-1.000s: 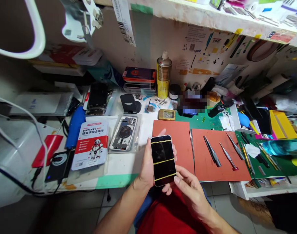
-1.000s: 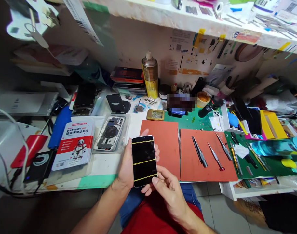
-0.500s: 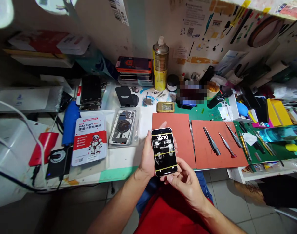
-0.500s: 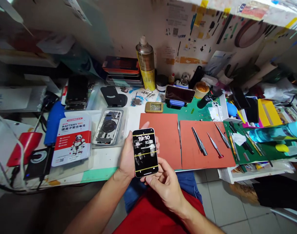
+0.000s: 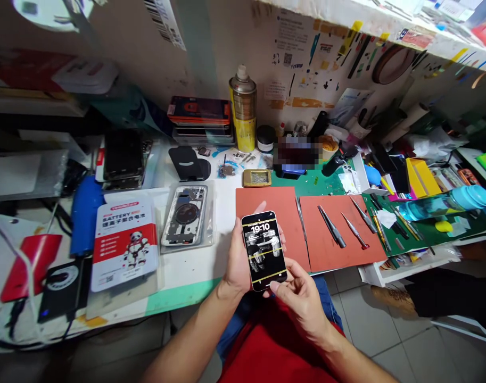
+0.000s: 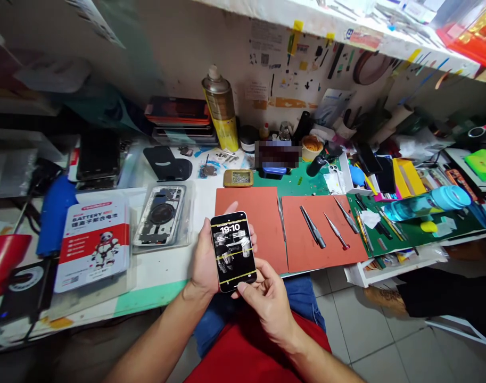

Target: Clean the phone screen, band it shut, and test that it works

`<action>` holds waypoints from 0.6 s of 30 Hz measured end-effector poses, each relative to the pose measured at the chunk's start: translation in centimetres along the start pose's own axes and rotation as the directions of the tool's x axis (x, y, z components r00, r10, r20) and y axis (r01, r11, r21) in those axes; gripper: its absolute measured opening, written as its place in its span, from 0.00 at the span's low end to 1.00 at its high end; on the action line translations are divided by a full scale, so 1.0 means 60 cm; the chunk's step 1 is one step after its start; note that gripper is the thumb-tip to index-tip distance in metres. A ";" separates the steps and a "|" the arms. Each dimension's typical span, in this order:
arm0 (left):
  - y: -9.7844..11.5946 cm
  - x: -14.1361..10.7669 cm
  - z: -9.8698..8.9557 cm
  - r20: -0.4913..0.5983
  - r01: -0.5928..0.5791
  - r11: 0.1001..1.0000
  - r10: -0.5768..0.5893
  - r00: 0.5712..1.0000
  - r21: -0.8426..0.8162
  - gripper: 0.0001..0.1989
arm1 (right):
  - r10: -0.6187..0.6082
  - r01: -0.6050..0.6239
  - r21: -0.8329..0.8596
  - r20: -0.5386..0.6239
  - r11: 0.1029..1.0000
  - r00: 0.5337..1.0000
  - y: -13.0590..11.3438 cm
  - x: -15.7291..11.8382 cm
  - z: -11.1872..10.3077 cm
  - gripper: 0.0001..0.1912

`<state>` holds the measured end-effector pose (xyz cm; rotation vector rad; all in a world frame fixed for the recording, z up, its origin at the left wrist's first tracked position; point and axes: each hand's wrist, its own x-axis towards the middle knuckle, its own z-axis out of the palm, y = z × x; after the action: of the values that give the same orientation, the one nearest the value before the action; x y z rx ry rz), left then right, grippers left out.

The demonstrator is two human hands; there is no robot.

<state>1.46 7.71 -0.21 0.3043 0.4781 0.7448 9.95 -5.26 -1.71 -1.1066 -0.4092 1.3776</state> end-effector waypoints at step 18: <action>-0.015 0.002 -0.006 -0.132 -0.034 0.985 0.057 0.990 0.168 0.36 | -0.207 0.117 -0.449 -0.157 0.886 0.966 -0.005 0.017 0.009 0.48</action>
<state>1.87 7.21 -0.97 0.4223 0.6661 0.7752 9.90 -4.06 -1.57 -1.5282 -0.6693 1.0336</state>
